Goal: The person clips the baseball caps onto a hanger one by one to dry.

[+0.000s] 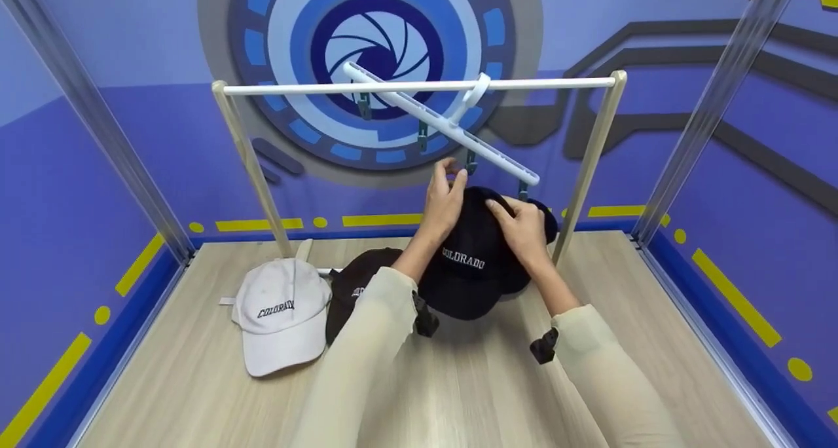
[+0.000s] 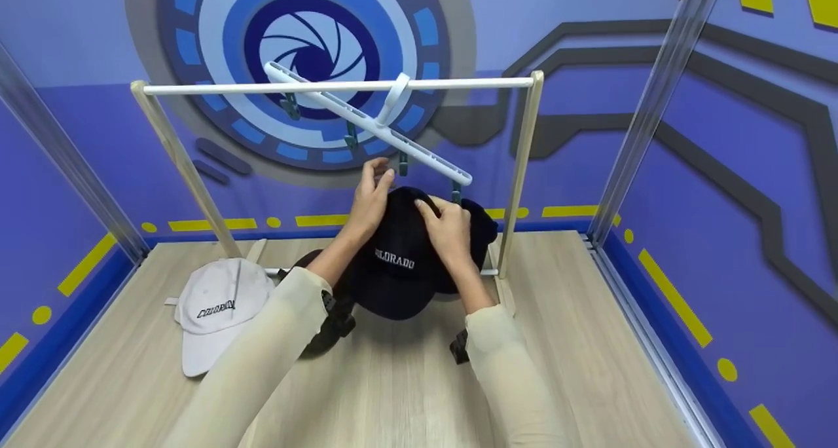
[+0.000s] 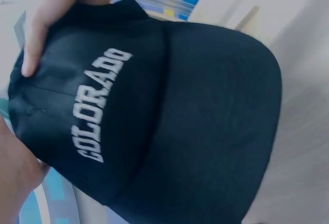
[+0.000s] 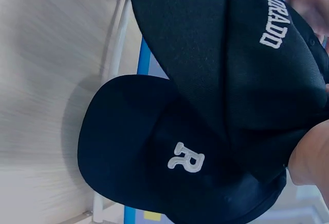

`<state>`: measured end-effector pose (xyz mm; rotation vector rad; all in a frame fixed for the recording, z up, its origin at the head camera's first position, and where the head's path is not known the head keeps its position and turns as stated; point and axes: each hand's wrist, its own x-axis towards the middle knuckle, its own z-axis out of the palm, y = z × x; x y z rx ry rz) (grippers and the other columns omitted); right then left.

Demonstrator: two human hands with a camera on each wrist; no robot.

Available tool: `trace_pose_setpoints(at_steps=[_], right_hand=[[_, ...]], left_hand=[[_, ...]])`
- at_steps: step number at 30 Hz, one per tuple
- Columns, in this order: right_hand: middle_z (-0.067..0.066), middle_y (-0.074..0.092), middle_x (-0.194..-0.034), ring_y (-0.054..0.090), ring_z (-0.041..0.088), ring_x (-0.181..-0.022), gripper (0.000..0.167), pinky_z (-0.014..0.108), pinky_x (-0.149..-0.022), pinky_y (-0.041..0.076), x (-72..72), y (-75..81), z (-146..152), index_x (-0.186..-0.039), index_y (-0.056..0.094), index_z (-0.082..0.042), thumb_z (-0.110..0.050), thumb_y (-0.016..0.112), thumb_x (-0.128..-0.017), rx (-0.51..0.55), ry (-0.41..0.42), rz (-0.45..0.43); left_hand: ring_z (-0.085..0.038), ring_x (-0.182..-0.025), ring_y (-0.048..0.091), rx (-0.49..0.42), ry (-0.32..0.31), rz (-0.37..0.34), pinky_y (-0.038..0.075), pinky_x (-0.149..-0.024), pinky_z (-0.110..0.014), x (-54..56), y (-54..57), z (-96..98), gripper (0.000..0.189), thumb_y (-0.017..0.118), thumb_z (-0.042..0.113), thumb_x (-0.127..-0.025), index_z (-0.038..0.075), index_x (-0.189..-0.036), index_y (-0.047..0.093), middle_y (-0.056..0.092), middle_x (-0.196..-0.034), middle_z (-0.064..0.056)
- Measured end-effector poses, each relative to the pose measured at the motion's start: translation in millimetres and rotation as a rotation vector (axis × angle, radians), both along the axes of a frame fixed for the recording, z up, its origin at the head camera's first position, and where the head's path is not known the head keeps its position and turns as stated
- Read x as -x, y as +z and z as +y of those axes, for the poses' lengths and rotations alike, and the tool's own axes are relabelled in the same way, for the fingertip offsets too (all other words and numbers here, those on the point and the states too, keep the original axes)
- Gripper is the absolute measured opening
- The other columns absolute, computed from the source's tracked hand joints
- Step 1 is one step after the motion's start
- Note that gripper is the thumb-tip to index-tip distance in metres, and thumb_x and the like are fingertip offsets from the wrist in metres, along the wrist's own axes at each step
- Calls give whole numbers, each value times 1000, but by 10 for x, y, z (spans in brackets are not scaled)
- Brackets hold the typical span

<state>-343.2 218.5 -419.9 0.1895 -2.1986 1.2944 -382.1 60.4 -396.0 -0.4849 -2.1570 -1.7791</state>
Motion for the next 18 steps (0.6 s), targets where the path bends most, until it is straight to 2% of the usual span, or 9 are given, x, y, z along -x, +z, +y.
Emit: trace_pose_setpoints(at_steps=[3, 8, 12, 18], right_hand=[[1, 78, -99, 68, 13, -85, 19, 21, -76, 48, -7, -17, -3, -97, 83, -14, -31, 74, -95, 0, -6, -9], [2, 77, -94, 64, 12, -79, 21, 22, -73, 47, -21, -17, -18, -93, 81, -13, -31, 73, -95, 8, 2, -25], [3, 77, -95, 64, 10, -77, 21, 20, -71, 46, -17, -18, -20, -95, 82, -12, -32, 73, -95, 21, 4, -26], [3, 77, -96, 64, 10, -78, 18, 19, -71, 46, -29, -37, -11, -97, 82, -13, -29, 74, -94, 39, 2, -26]], left_hand=[[-23, -126, 53, 8, -27, -12, 47, -102, -36, 6, 44, 11, 48, 47, 31, -108, 8, -150, 39, 50, -146, -16], [-23, -134, 49, 31, -58, 15, 44, -107, -36, 40, 116, 34, 53, 53, 29, -107, 9, -153, 40, 50, -150, -11], [-23, -131, 53, 7, -81, 20, 44, -106, -34, 64, 154, 51, 55, 58, 30, -105, 8, -153, 42, 53, -148, -12], [-25, -119, 61, -34, -88, 18, 53, -95, -30, 81, 189, 58, 50, 62, 29, -103, 7, -147, 52, 60, -137, -14]])
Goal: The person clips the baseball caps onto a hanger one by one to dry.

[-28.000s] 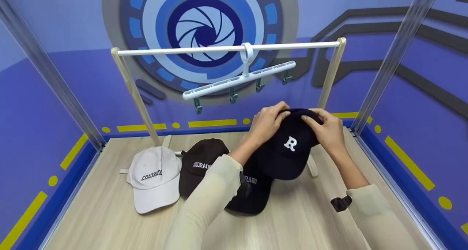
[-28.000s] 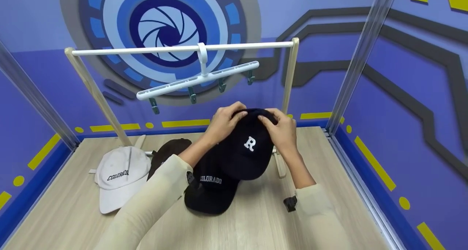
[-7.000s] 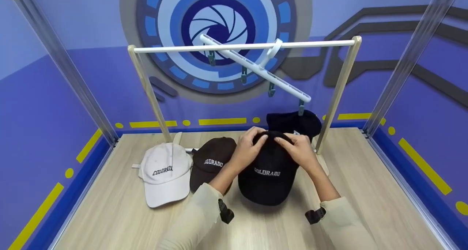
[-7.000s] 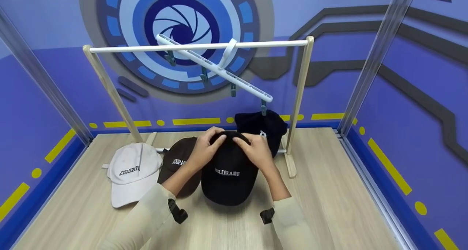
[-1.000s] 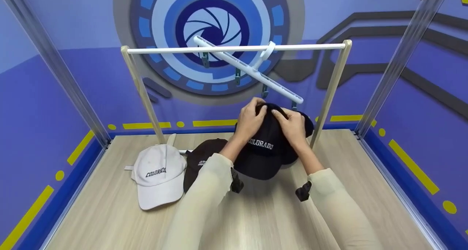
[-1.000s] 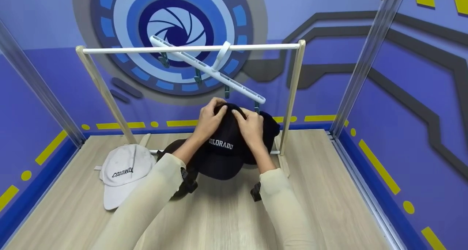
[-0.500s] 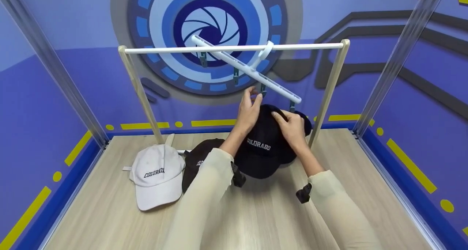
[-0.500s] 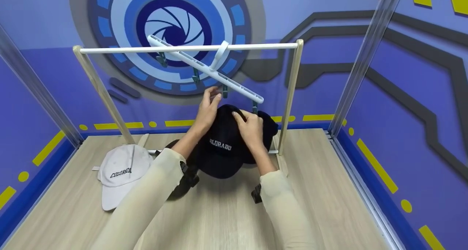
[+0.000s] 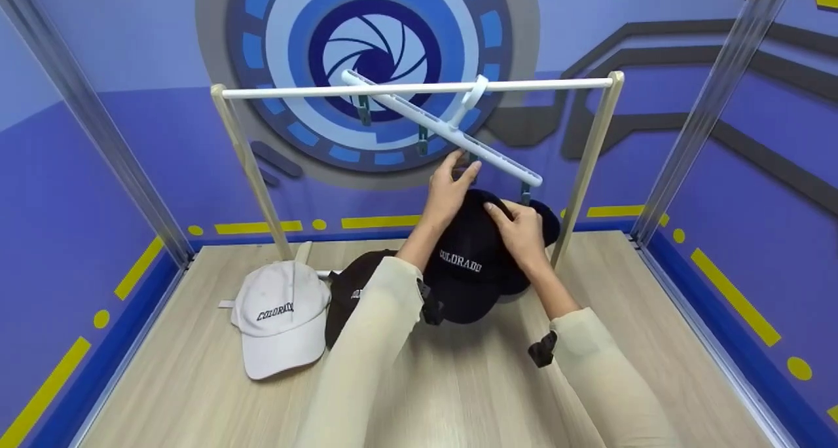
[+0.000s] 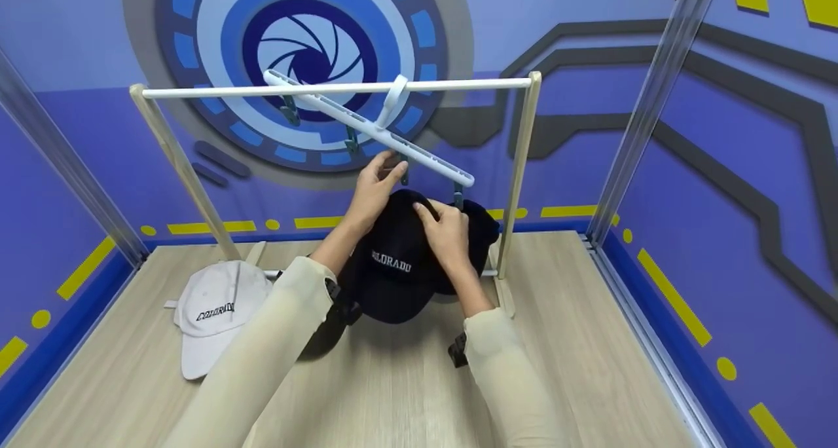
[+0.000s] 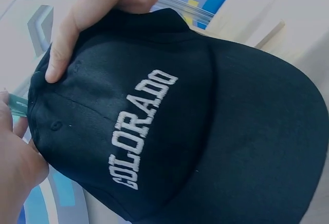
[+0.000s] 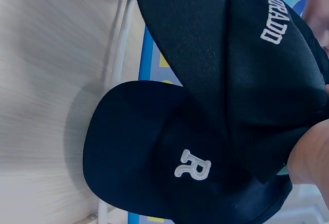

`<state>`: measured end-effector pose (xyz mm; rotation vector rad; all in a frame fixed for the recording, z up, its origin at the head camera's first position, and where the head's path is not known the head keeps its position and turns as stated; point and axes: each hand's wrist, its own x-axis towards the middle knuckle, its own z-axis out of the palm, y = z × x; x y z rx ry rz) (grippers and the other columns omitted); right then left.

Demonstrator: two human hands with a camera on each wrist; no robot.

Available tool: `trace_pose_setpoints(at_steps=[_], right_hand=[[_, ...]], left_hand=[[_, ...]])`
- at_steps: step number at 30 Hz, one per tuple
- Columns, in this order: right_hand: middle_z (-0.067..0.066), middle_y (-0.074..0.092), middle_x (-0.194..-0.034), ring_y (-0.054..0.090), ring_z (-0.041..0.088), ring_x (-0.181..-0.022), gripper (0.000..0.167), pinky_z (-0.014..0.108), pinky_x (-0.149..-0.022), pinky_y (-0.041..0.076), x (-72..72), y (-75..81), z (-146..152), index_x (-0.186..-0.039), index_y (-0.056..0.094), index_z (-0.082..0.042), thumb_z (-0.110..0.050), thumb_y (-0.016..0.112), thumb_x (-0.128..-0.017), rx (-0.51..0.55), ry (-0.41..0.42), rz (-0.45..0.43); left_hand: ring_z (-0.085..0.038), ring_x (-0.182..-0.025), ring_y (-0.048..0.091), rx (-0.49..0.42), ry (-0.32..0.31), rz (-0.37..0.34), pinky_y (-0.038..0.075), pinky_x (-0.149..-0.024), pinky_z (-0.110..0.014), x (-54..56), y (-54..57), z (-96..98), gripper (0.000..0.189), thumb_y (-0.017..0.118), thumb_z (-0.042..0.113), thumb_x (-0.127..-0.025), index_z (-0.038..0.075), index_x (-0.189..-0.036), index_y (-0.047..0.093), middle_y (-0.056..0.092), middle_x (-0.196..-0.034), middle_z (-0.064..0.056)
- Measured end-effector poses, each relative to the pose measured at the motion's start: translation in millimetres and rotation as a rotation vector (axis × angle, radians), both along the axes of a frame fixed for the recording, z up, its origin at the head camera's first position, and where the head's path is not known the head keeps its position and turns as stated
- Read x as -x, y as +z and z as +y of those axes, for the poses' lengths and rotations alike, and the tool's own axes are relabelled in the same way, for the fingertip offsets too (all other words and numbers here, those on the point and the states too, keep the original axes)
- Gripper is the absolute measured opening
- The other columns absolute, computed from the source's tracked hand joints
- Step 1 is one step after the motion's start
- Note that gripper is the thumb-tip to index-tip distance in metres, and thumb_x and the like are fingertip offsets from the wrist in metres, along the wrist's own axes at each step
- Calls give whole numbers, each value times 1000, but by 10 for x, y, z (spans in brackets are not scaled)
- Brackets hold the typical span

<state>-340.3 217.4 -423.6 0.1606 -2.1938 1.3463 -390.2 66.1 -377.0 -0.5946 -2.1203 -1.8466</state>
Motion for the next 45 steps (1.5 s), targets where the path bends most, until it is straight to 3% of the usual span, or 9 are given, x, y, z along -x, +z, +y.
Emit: trace_pose_setpoints(at_steps=[10, 19, 26, 34, 40, 45], right_hand=[[4, 78, -102, 71, 15, -89, 19, 19, -76, 49, -41, -51, 30, -101, 83, -13, -29, 74, -94, -13, 8, 19], [5, 77, -105, 73, 18, -93, 20, 22, -80, 51, -71, -125, 76, -104, 82, -14, -29, 75, -94, -34, 19, 25], [3, 78, -103, 71, 14, -87, 19, 17, -76, 49, -72, -79, 114, -103, 82, -14, -28, 74, -94, -5, 34, 48], [4, 77, -105, 72, 15, -92, 20, 17, -78, 50, -45, -63, 93, -104, 82, -13, -29, 73, -95, -9, 51, 57], [3, 78, -98, 67, 10, -79, 21, 17, -70, 48, -27, -31, 64, -100, 82, -13, -31, 73, -95, 1, 39, 32], [2, 73, -85, 56, 6, -67, 25, 20, -63, 44, -25, 58, 13, -93, 81, -9, -33, 74, -95, 91, 29, -8]], left_hand=[[-19, -109, 66, 4, 22, -6, 54, -89, -29, -31, 60, -50, 38, 65, 29, -101, 5, -131, 66, 70, -122, -10], [-21, -86, 73, -151, 31, -126, 58, -77, -29, -80, 134, -19, 23, 64, 19, -101, 0, -111, 72, 74, -100, -15], [-27, -86, 75, -220, -6, -184, 60, -76, -31, -98, 180, 9, 22, 66, 16, -99, -1, -110, 73, 73, -99, -14], [-27, -86, 75, -227, -28, -199, 60, -76, -31, -103, 179, 3, 23, 66, 17, -99, 0, -113, 73, 73, -100, -15], [-27, -85, 75, -263, -53, -204, 60, -78, -32, -100, 162, 6, 23, 66, 14, -99, -4, -113, 72, 72, -104, -21], [-22, -84, 74, -195, -4, -151, 57, -79, -26, -100, 153, 38, 24, 68, 17, -98, -3, -110, 73, 74, -99, -14]])
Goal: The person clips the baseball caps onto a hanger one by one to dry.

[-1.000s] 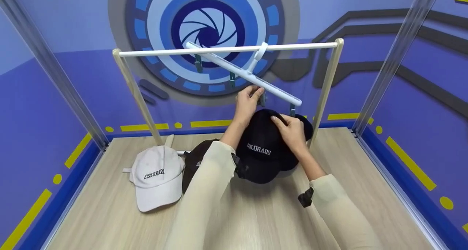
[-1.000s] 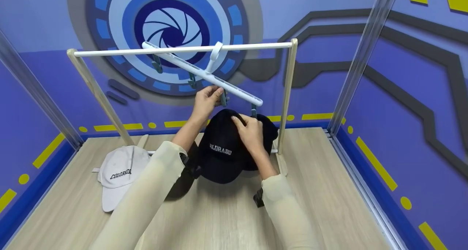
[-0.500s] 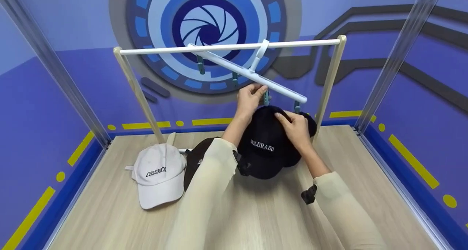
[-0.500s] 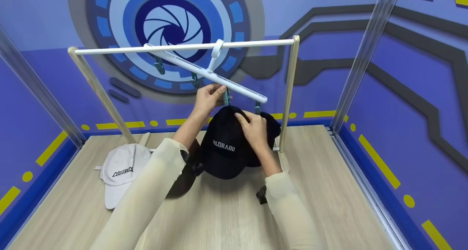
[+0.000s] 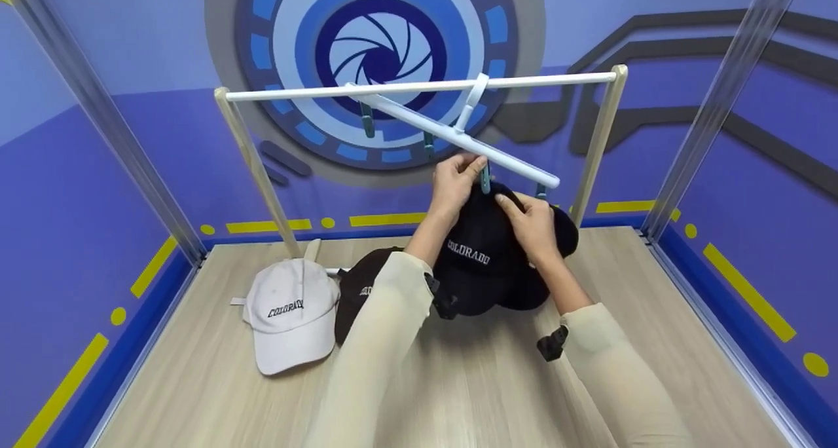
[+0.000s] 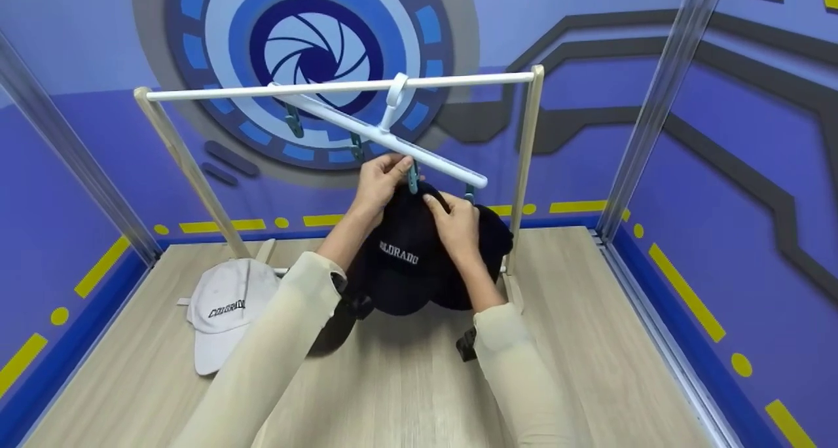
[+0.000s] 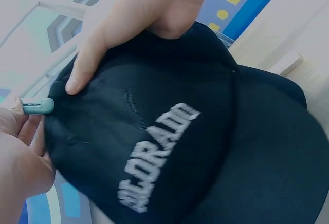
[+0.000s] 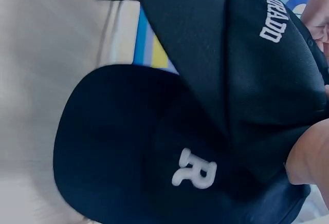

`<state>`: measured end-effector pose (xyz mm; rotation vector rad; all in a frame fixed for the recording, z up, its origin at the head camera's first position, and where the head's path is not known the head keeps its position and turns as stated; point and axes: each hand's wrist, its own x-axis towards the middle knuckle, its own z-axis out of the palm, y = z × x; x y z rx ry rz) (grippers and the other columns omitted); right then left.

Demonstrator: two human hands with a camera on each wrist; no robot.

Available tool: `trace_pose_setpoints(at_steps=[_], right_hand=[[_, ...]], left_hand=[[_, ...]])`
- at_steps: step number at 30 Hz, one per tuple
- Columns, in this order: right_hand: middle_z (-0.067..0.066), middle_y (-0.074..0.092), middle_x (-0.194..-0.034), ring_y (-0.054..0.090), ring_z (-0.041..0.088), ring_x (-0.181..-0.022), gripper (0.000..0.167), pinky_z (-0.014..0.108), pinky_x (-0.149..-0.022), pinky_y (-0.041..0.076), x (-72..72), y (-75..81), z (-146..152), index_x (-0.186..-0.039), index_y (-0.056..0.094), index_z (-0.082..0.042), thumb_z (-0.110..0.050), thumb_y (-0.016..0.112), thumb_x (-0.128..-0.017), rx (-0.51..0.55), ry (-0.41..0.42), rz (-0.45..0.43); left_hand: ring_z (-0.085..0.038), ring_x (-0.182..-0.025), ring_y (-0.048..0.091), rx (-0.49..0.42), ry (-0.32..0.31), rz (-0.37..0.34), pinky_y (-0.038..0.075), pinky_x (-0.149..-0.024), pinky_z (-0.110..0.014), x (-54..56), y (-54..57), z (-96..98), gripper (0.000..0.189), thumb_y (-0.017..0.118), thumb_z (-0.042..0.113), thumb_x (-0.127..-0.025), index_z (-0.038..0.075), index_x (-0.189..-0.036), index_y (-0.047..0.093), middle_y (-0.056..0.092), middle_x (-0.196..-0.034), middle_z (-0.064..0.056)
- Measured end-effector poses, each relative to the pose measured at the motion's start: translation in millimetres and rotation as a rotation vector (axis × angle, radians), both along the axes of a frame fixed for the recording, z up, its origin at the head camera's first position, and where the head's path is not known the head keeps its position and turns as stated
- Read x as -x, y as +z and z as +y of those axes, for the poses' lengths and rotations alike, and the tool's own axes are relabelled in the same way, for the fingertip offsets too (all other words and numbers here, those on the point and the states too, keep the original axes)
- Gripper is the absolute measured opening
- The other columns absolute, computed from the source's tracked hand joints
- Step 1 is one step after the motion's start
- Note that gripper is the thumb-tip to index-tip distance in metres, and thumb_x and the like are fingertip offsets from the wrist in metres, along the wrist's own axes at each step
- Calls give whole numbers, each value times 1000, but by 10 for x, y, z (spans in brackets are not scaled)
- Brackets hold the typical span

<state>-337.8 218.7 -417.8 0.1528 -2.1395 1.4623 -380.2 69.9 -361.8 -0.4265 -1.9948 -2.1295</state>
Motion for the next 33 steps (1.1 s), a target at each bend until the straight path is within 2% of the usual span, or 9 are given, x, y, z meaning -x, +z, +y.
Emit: trace_pose_setpoints(at_steps=[4, 11, 17, 23, 28, 33], right_hand=[[1, 71, -83, 54, 6, -66, 27, 21, -63, 44, 4, 60, -7, -92, 80, -6, -32, 74, -95, 39, -2, -20], [-2, 69, -79, 53, 7, -66, 25, 21, -62, 43, -3, 77, 1, -89, 79, -6, -30, 75, -94, 45, -5, -1], [0, 69, -78, 55, 10, -64, 28, 22, -60, 45, -34, 12, -1, -90, 78, -6, -33, 74, -95, 78, 6, -37], [1, 73, -86, 57, 10, -68, 27, 22, -63, 46, -52, -16, 18, -94, 80, -8, -35, 74, -94, 55, -3, -45], [2, 72, -87, 57, 10, -68, 28, 22, -63, 45, -53, 2, 25, -95, 79, -9, -37, 73, -95, 50, 20, -43], [2, 74, -92, 59, 11, -72, 28, 21, -67, 45, -82, -23, 60, -100, 79, -12, -38, 71, -96, -17, 0, -45]], left_hand=[[-17, -86, 71, 53, 35, 22, 54, -79, -23, 6, 10, 30, 24, 69, 19, -98, -1, -110, 75, 75, -99, -12], [-21, -86, 72, -7, -1, 41, 55, -81, -25, 9, -6, 44, 25, 70, 18, -98, -2, -111, 74, 75, -99, -13], [-17, -89, 71, 8, 17, 83, 54, -82, -24, -33, -86, 33, 27, 72, 21, -96, 0, -113, 75, 76, -99, -11], [-12, -92, 69, 36, 44, 100, 53, -83, -22, -84, -161, 29, 31, 73, 23, -96, 1, -118, 74, 77, -101, -8], [-13, -95, 68, 52, 68, 115, 52, -83, -21, -87, -153, 20, 32, 72, 22, -96, -1, -119, 73, 76, -105, -8], [-13, -98, 68, 74, 66, 108, 52, -85, -22, -100, -157, 6, 36, 72, 26, -97, -1, -121, 72, 76, -108, -8]])
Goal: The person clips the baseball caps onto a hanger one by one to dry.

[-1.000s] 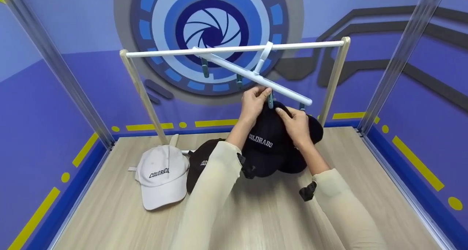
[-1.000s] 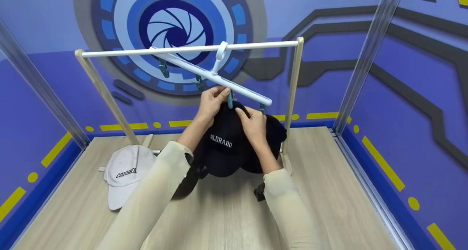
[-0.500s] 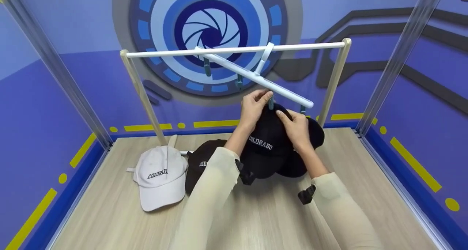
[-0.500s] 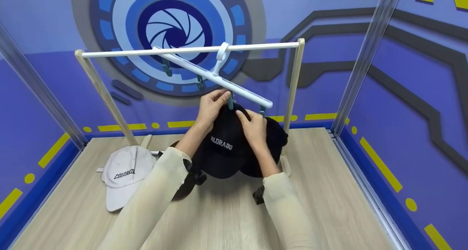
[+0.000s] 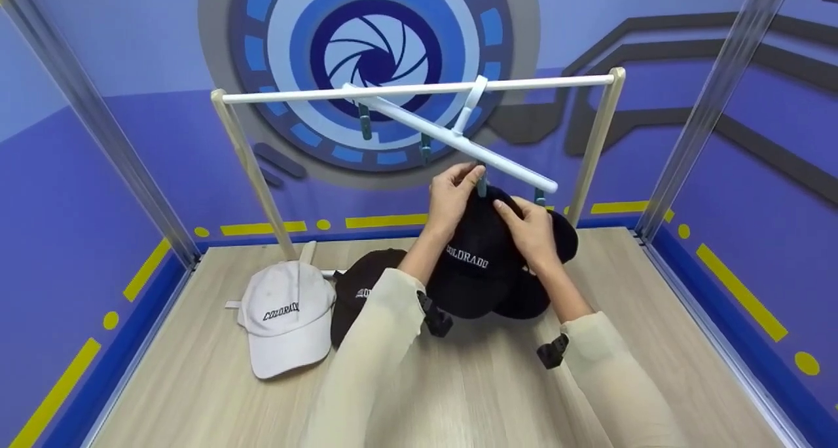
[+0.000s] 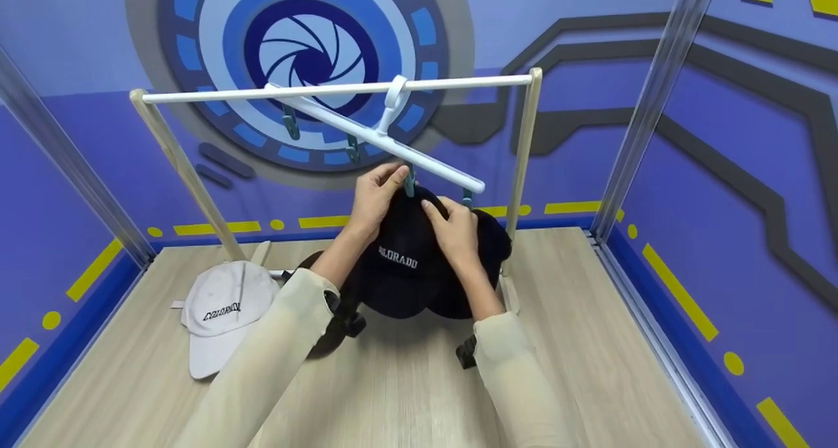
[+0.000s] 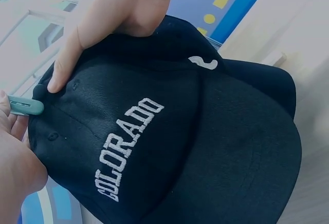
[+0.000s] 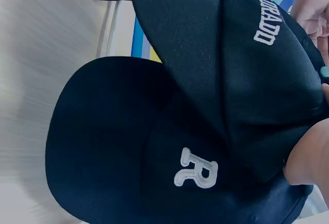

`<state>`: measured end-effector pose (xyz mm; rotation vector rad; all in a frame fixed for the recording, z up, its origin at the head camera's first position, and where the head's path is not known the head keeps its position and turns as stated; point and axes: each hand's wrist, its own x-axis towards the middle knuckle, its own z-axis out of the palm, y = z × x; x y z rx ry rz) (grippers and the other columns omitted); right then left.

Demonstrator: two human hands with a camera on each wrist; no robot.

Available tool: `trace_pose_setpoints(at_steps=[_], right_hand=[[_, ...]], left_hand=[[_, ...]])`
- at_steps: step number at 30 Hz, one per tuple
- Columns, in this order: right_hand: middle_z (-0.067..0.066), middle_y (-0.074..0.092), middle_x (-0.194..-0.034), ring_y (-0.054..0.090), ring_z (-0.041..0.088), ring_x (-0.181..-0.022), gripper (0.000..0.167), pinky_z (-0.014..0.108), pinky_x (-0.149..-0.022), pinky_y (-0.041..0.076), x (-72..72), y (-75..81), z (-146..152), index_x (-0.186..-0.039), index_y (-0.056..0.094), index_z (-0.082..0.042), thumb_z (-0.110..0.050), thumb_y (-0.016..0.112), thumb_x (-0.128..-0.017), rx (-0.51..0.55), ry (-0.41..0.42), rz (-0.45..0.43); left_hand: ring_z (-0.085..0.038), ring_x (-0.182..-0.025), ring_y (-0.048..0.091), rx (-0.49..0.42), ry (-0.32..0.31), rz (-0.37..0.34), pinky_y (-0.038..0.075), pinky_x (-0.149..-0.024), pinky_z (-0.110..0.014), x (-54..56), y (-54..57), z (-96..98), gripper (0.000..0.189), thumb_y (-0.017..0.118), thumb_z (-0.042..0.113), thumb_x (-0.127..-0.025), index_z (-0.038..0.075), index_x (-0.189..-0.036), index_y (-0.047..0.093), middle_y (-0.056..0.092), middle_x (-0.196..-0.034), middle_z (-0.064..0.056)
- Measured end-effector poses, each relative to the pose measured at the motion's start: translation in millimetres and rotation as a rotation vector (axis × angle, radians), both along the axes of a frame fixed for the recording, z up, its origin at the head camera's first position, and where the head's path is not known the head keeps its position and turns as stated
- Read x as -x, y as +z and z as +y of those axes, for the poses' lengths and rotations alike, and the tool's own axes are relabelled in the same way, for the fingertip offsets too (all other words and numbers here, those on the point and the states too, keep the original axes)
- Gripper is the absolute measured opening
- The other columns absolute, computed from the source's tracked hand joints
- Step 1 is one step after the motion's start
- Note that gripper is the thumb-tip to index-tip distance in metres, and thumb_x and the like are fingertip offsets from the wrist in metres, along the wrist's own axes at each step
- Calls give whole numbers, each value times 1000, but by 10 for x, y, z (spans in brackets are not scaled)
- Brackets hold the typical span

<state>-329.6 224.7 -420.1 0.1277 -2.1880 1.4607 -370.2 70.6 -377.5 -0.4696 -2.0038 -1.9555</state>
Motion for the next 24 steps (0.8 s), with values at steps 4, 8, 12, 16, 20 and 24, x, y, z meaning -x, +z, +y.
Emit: trace_pose_setpoints(at_steps=[4, 8, 12, 16, 20, 24], right_hand=[[4, 76, -101, 63, 13, -80, 28, 21, -71, 47, -59, -40, 8, -108, 78, -13, -37, 70, -97, -28, -3, 1], [5, 76, -107, 67, 14, -91, 28, 21, -78, 48, -129, -97, -5, -113, 77, -12, -34, 69, -98, -39, -24, 23], [7, 76, -110, 70, 18, -99, 27, 21, -83, 49, -216, -196, -24, -117, 75, -10, -27, 71, -98, -17, -71, 50], [9, 75, -116, 70, 20, -107, 29, 21, -87, 49, -297, -350, -38, -123, 72, -9, -21, 71, -98, 21, -88, 48], [10, 71, -124, 68, 22, -107, 31, 19, -84, 51, -377, -515, -48, -129, 68, -8, -14, 67, -99, 44, -89, 8], [13, 67, -129, 69, 26, -104, 35, 18, -80, 54, -459, -635, -88, -135, 63, -7, -6, 64, -100, 95, -70, -34]], left_hand=[[-14, -99, 68, 27, -2, 5, 53, -87, -24, -14, -5, -32, 39, 71, 29, -97, -1, -122, 72, 75, -110, -8], [-15, -102, 68, 48, -3, 17, 53, -89, -25, -19, -2, -70, 38, 70, 29, -98, 1, -123, 72, 75, -113, -8], [-15, -102, 69, 54, 3, 9, 53, -89, -25, -5, -3, -103, 38, 70, 29, -98, 2, -123, 72, 75, -113, -8], [-18, -102, 69, 45, 19, 8, 53, -89, -26, 15, 0, -143, 39, 71, 27, -97, -1, -123, 71, 74, -113, -10], [-21, -103, 69, 47, 34, 18, 54, -89, -28, 46, 1, -195, 38, 72, 25, -97, -2, -123, 70, 74, -113, -12], [-20, -102, 70, 58, 45, 26, 55, -89, -27, 86, -16, -257, 37, 72, 26, -96, 0, -123, 71, 74, -112, -11]])
